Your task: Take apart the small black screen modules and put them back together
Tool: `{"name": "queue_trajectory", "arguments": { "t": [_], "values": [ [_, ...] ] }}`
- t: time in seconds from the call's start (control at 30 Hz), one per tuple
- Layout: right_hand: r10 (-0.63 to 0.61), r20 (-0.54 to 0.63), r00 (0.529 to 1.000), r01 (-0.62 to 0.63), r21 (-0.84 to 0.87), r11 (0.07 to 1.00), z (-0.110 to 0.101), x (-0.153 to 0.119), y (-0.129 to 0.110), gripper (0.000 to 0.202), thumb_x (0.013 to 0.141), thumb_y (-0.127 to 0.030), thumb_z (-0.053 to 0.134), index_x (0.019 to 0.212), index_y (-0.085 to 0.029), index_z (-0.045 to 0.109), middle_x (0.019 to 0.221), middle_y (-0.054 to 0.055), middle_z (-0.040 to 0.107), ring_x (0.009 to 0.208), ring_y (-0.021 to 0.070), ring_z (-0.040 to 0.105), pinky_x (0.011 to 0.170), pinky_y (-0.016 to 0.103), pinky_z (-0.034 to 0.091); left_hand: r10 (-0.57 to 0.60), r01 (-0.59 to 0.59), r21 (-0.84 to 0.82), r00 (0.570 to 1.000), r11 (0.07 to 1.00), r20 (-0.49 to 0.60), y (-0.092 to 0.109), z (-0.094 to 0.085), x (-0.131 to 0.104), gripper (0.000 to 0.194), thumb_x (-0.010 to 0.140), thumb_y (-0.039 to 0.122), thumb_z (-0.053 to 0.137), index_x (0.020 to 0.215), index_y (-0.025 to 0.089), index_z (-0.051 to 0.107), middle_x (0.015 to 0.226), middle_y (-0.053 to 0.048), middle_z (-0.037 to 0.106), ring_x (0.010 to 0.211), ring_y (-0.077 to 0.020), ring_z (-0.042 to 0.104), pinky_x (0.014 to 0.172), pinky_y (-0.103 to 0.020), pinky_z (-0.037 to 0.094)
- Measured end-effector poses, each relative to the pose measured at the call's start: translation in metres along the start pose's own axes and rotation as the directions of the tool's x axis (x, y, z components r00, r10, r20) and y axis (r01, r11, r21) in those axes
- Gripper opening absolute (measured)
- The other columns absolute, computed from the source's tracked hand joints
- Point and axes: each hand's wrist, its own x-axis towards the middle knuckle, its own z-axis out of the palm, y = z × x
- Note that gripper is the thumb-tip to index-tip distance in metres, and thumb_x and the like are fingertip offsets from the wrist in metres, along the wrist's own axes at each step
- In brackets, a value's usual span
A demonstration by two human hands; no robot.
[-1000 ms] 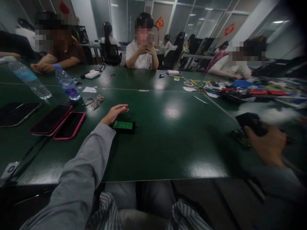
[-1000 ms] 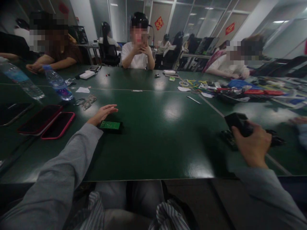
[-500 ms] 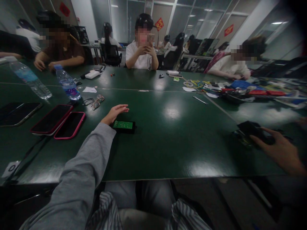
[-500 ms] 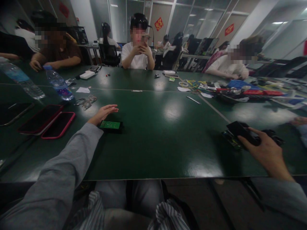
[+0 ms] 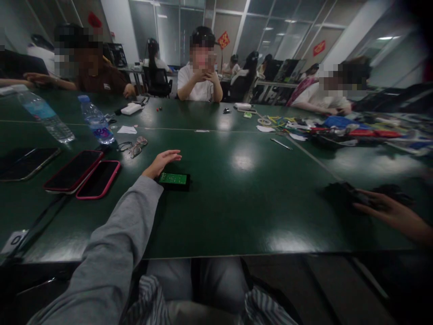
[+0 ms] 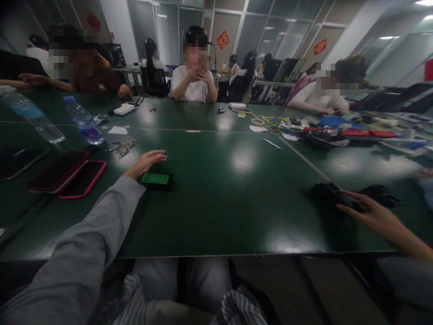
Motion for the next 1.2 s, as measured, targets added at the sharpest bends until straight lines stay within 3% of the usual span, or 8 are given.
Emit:
{"name": "queue_trajectory", "arguments": {
  "t": [0.07,0.13,0.23,0.53,0.67,0.8,1.03,1.2],
  "values": [
    [0.055,0.130,0.990,-0.055,-0.003,0.998,0.007,0.007,0.005,0.109,0.039,-0.096,0.059,0.121,-0.024,0.068,0.106,0.025,0.069,0.081,0.0326,0.065,0.069,0.049,0.048,0.000,0.000,0.000,1.000,1.000,0.001,0.000,0.000,0.000,0.046,0.074,0.037,0.077,0.113,0.014,0.069,0.100,-0.009,0.075,0.096,-0.0196,0.071,0.106,-0.042,0.045],
    [0.058,0.077,0.995,-0.054,-0.047,0.997,0.021,0.008,-0.005,0.106,0.049,-0.093,0.057,0.129,-0.024,0.063,0.114,0.025,0.067,0.090,0.0350,0.064,0.075,0.051,0.048,0.006,-0.006,0.004,1.000,1.000,0.006,0.000,0.000,0.000,0.046,0.074,0.038,0.077,0.113,0.014,0.069,0.101,-0.009,0.075,0.097,-0.0196,0.070,0.105,-0.042,0.045],
    [-0.069,0.007,0.998,0.069,-0.061,0.996,0.052,0.005,-0.058,0.091,0.067,-0.085,0.052,0.133,-0.023,0.061,0.119,0.022,0.066,0.100,0.0352,0.063,0.085,0.050,0.048,0.011,-0.012,0.044,1.000,0.999,0.020,0.000,0.000,0.000,0.048,0.075,0.038,0.076,0.115,0.013,0.069,0.104,-0.010,0.075,0.099,-0.0203,0.070,0.105,-0.042,0.046],
    [-0.582,0.094,0.808,0.534,0.302,0.790,0.172,-0.027,-0.362,0.060,0.090,-0.040,0.054,0.146,-0.020,0.044,0.119,0.015,0.057,0.105,0.0277,0.059,0.094,0.049,0.051,0.029,-0.028,0.122,1.000,0.992,-0.004,-0.001,0.003,0.005,0.054,0.069,0.044,0.079,0.112,0.015,0.068,0.116,-0.012,0.072,0.111,-0.0236,0.066,0.111,-0.046,0.040],
    [-0.726,0.096,0.681,0.648,0.383,0.658,0.206,-0.051,-0.457,0.067,0.090,-0.033,0.057,0.151,-0.028,0.033,0.122,0.012,0.052,0.112,0.0280,0.054,0.095,0.052,0.051,0.042,-0.026,0.128,0.992,0.991,-0.119,-0.002,0.004,0.006,0.068,0.066,0.043,0.081,0.125,0.017,0.061,0.132,-0.015,0.063,0.127,-0.0270,0.057,0.112,-0.047,0.039],
    [-0.772,0.036,0.635,0.686,0.433,0.585,0.215,-0.061,-0.483,0.074,0.091,-0.042,0.058,0.155,-0.028,0.022,0.136,0.014,0.045,0.125,0.0314,0.046,0.101,0.057,0.046,0.044,-0.031,0.107,0.992,0.994,-0.117,-0.005,0.003,0.005,0.074,0.066,0.045,0.081,0.131,0.018,0.057,0.133,-0.014,0.062,0.126,-0.0276,0.057,0.110,-0.047,0.041],
    [-0.675,-0.027,0.737,0.560,0.584,0.588,0.211,-0.057,-0.475,0.045,0.099,-0.044,0.044,0.139,-0.023,0.046,0.117,0.012,0.057,0.110,0.0257,0.056,0.099,0.049,0.048,0.074,-0.051,0.223,0.993,0.973,-0.093,-0.004,0.000,0.004,0.066,0.071,0.046,0.078,0.129,0.020,0.060,0.128,-0.011,0.065,0.121,-0.0268,0.059,0.110,-0.047,0.041],
    [-0.761,-0.008,0.649,0.632,0.562,0.533,0.205,-0.060,-0.478,0.036,0.102,-0.035,0.040,0.135,-0.027,0.053,0.125,0.009,0.058,0.117,0.0250,0.053,0.100,0.048,0.047,0.185,-0.115,0.334,0.965,0.935,-0.187,-0.007,0.001,0.005,0.070,0.074,0.046,0.077,0.134,0.018,0.054,0.141,-0.016,0.054,0.130,-0.0289,0.052,0.110,-0.046,0.039]
  ]
}}
